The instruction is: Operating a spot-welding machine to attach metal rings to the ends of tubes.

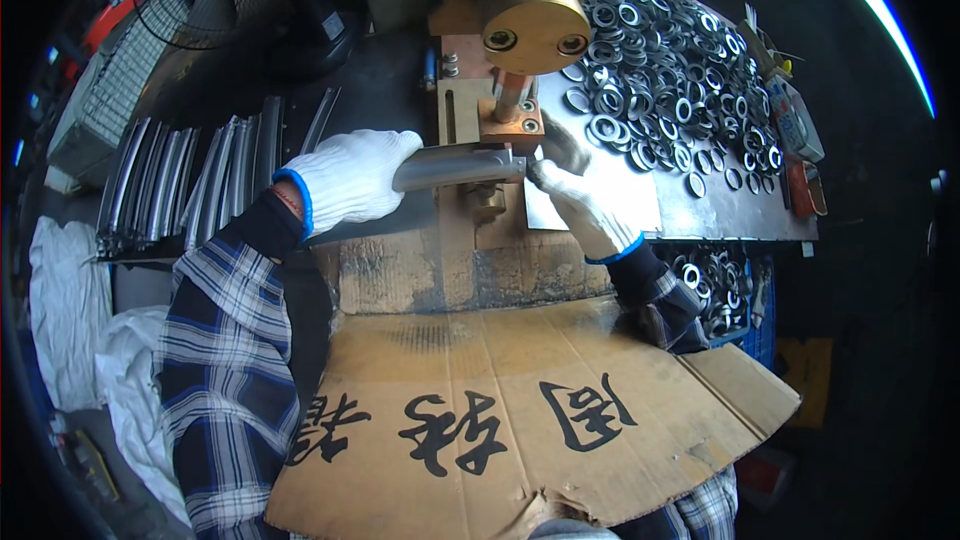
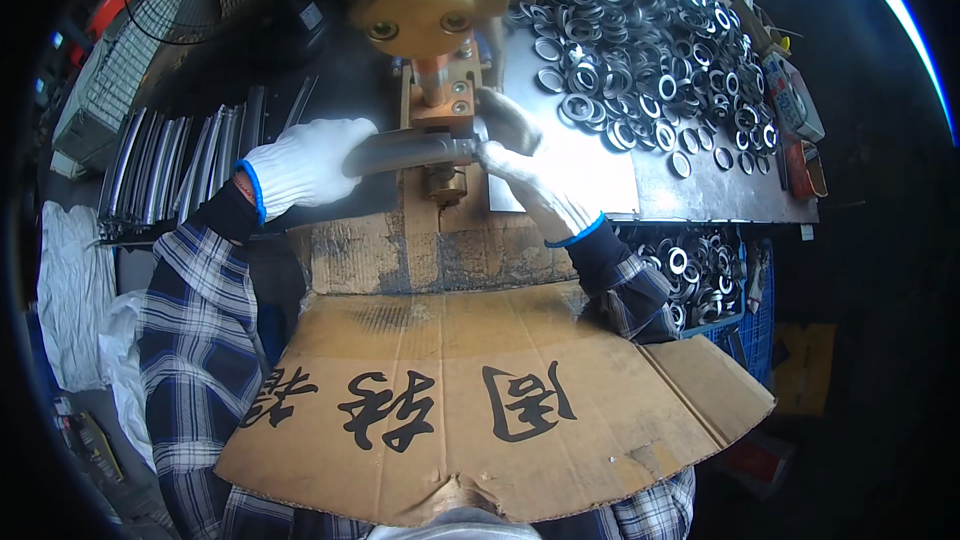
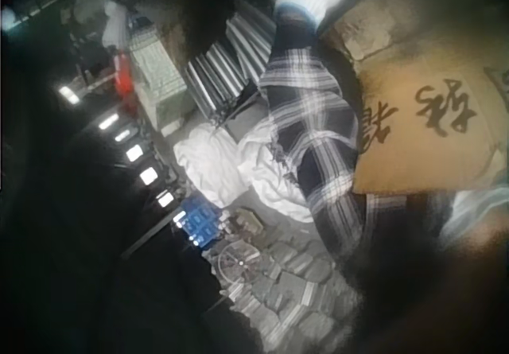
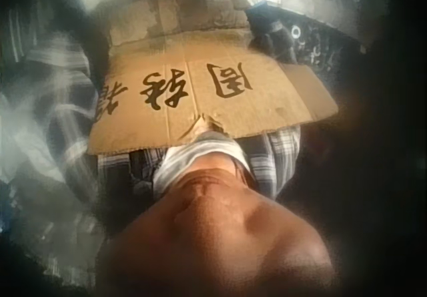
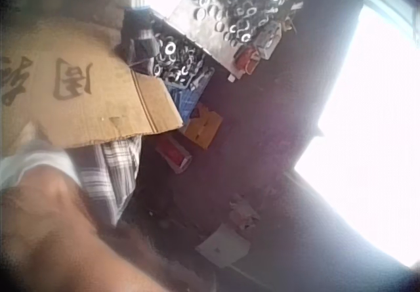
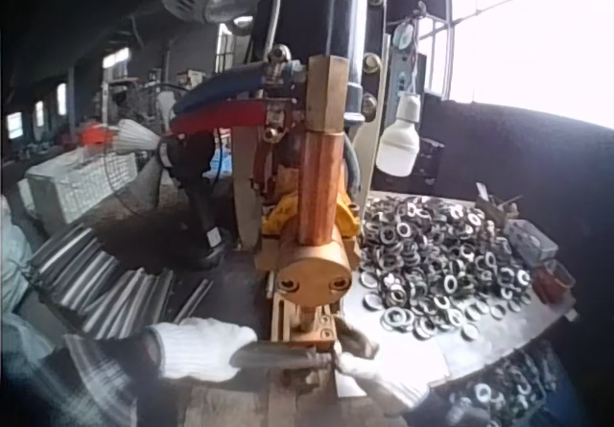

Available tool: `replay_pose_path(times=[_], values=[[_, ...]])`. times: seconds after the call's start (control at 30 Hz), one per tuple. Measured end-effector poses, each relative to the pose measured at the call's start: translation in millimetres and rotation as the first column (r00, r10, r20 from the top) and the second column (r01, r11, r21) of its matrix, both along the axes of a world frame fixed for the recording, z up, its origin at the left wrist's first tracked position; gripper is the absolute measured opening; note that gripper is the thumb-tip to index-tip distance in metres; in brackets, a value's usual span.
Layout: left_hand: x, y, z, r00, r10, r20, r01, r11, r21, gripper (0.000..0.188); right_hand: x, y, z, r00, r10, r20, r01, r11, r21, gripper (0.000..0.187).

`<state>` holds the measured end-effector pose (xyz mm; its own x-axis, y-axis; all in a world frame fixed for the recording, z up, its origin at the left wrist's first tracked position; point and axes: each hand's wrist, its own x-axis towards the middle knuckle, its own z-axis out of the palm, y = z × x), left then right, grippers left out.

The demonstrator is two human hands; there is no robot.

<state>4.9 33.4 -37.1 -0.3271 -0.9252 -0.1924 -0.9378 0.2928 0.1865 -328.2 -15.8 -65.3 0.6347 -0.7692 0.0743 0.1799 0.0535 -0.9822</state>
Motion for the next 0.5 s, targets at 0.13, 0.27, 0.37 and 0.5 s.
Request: replay_pose_path(times=[0.13, 0.27, 0.37, 0.5], values=[[0, -6, 4, 0.999, 0.005, -0.048, -0.001, 0.996, 0.091, 0.039, -4, -4, -13, 0.993, -0.060, -0.099, 0.050, 0.994, -0.094, 0.080], [4, -8, 10, 1.000, -0.020, -0.020, 0.022, 0.993, 0.113, 0.040, -1, -8, -11, 0.977, -0.065, -0.201, 0.053, 0.997, -0.062, 0.081], [7, -16, 12, 0.998, -0.051, -0.040, 0.055, 0.992, 0.114, 0.038, -1, -11, -20, 0.972, -0.045, -0.230, 0.021, 0.994, -0.105, 0.080], [1, -23, 29, 0.997, -0.026, -0.069, 0.046, 0.948, 0.314, 0.037, 3, -4, -12, 0.964, -0.043, -0.261, -0.009, 0.981, -0.196, 0.082]])
